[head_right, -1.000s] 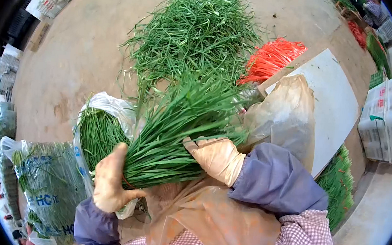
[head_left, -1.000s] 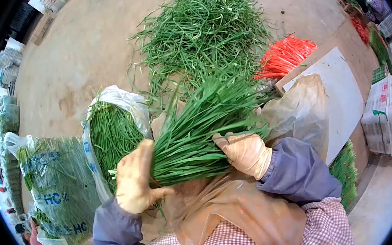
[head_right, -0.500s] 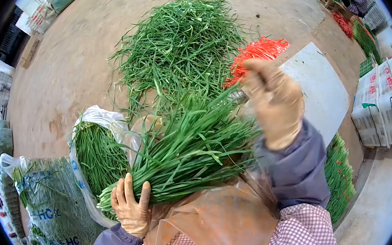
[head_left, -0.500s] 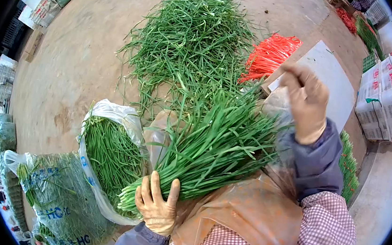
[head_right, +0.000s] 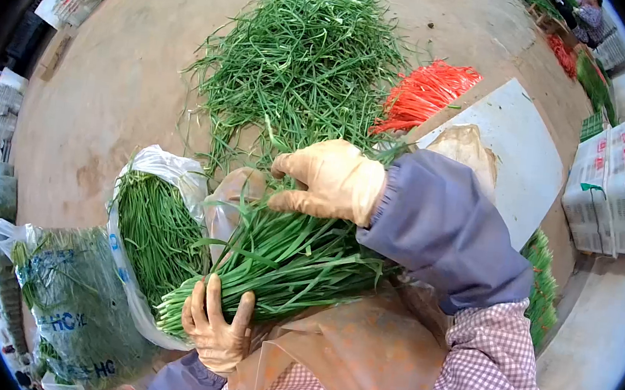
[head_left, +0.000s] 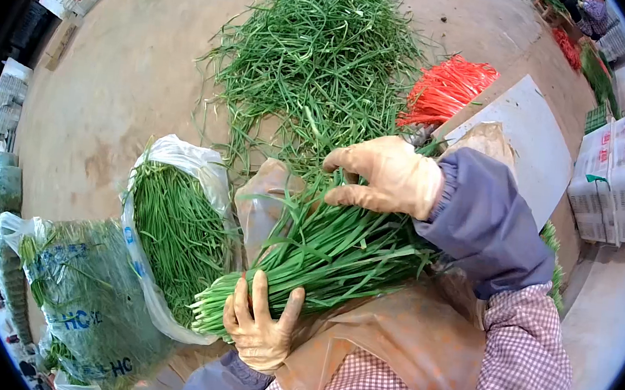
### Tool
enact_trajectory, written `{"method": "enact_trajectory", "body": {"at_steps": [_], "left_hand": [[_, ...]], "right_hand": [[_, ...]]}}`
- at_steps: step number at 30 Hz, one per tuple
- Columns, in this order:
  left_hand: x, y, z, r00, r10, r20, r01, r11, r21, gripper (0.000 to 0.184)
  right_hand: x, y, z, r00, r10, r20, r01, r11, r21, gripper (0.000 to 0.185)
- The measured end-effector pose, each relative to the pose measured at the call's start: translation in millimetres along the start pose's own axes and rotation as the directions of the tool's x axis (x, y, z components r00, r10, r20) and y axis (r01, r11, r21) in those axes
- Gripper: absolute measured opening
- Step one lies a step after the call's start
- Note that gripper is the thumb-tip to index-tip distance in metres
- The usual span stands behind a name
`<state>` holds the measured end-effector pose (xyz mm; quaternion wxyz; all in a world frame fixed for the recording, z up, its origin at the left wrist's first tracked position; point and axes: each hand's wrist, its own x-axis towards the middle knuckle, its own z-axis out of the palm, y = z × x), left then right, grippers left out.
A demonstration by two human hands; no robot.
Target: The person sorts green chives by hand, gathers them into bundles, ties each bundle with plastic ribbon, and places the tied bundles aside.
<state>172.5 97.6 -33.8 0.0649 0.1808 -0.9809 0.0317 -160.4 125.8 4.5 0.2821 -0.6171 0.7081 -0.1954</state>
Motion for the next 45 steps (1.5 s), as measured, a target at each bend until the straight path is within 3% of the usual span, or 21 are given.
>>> {"method": "enact_trajectory", "body": {"at_steps": [3, 6, 7, 8, 10, 12, 14, 16, 17, 18, 20, 23, 24, 28, 30, 31, 34, 38, 41, 44, 45], "left_hand": [[5.8, -4.0, -13.8, 0.998, 0.036, 0.047, -0.036, 0.999, -0.014, 0.074], [13.6, -20.8, -41.1, 0.984, 0.027, 0.174, 0.026, 0.956, -0.293, 0.086], [14.1, -36.3, -40.5, 0.992, 0.072, 0.106, -0.02, 0.906, -0.424, 0.094], [16.1, -44.5, -45.0, 0.991, 0.002, 0.132, 0.065, 0.864, -0.5, 0.103], [41.7, -56.2, -62.6, 0.948, -0.029, 0.317, 0.15, 0.919, -0.365, 0.114], [51.5, -62.7, -50.5, 0.933, 0.066, 0.354, 0.077, 0.923, -0.376, 0.121], [53.7, -62.6, -26.0, 0.908, 0.192, 0.373, 0.003, 0.885, -0.465, 0.122], [50.9, -56.0, -23.4, 0.918, 0.201, 0.343, 0.017, 0.842, -0.54, 0.12], [50.8, -52.2, -25.9, 0.914, 0.195, 0.356, 0.016, 0.858, -0.513, 0.119], [49.8, -48.9, -28.0, 0.911, 0.185, 0.37, 0.019, 0.875, -0.484, 0.118], [47.2, -42.6, -32.1, 0.911, 0.149, 0.386, 0.046, 0.891, -0.453, 0.114], [43.4, -35.1, -33.9, 0.911, 0.124, 0.394, 0.055, 0.909, -0.413, 0.111], [43.0, -33.6, -34.3, 0.912, 0.118, 0.393, 0.054, 0.915, -0.399, 0.11], [45.2, -29.5, -37.3, 0.913, 0.117, 0.391, 0.049, 0.92, -0.389, 0.108], [47.0, -29.8, -38.9, 0.911, 0.101, 0.399, 0.077, 0.911, -0.405, 0.109], [43.2, -32.4, -33.8, 0.93, 0.099, 0.353, 0.075, 0.891, -0.447, 0.108], [41.8, -33.4, -32.5, 0.96, 0.04, 0.278, 0.108, 0.86, -0.498, 0.109], [50.2, -43.9, -43.2, 0.983, 0.01, 0.184, 0.055, 0.937, -0.346, 0.112], [61.1, -46.0, -44.3, 0.976, -0.078, 0.203, 0.122, 0.969, -0.214, 0.121], [60.3, -54.2, -26.8, 0.95, -0.15, 0.276, 0.215, 0.951, -0.223, 0.115], [57.6, -55.8, -23.6, 0.933, -0.173, 0.315, 0.256, 0.935, -0.246, 0.111]], "right_hand": [[12.1, 2.0, 11.0, 0.992, 0.051, 0.112, -0.065, 0.99, 0.124, 0.032], [8.2, 11.9, 32.9, 0.994, -0.109, -0.031, 0.113, 0.945, 0.307, 0.023], [6.3, 12.5, 38.3, 0.98, -0.163, -0.117, 0.192, 0.932, 0.308, 0.017], [3.4, 11.0, 42.6, 0.972, -0.175, -0.158, 0.206, 0.958, 0.202, 0.015], [-3.7, 6.9, 49.7, 0.946, -0.214, -0.242, 0.214, 0.976, -0.025, 0.012], [-9.0, 8.5, 61.9, 0.917, -0.318, -0.24, 0.248, 0.927, -0.28, 0.013], [-16.3, 6.1, 68.6, 0.895, -0.288, -0.339, 0.14, 0.906, -0.399, 0.009], [-18.9, 17.8, 66.1, 0.776, -0.264, -0.574, 0.123, 0.954, -0.273, 0.005], [-21.0, 15.8, 56.1, 0.603, -0.216, -0.768, 0.116, 0.976, -0.184, 0.007], [-27.5, 21.0, 46.1, 0.606, 0.029, -0.795, -0.006, 0.999, 0.032, 0.01], [-39.6, 19.6, 19.4, 0.584, 0.552, -0.595, -0.024, 0.744, 0.667, 0.015], [-47.3, 29.4, -4.5, 0.794, 0.528, -0.302, -0.06, 0.562, 0.825, 0.024], [-46.4, 26.6, -5.0, 0.837, 0.492, -0.238, -0.112, 0.581, 0.806, 0.026], [-32.5, 17.8, -7.5, 0.944, 0.328, 0.014, -0.239, 0.656, 0.716, 0.036], [-29.8, 16.1, -8.0, 0.967, 0.22, 0.126, -0.231, 0.561, 0.795, 0.034], [-28.6, 18.6, -2.5, 0.981, 0.166, 0.096, -0.175, 0.569, 0.804, 0.025], [-29.1, 13.3, 1.2, 0.95, 0.312, 0.0, -0.16, 0.488, 0.858, 0.018], [-29.8, 13.9, -2.6, 0.904, 0.32, -0.284, 0.099, 0.488, 0.867, 0.018], [-35.4, 32.0, -13.8, 0.676, 0.383, -0.63, 0.411, 0.514, 0.753, 0.022], [-61.7, 45.1, -33.7, 0.447, 0.514, -0.732, 0.41, 0.61, 0.678, 0.023], [-60.4, 46.5, -33.0, 0.449, 0.516, -0.73, 0.411, 0.607, 0.681, 0.023]]}}
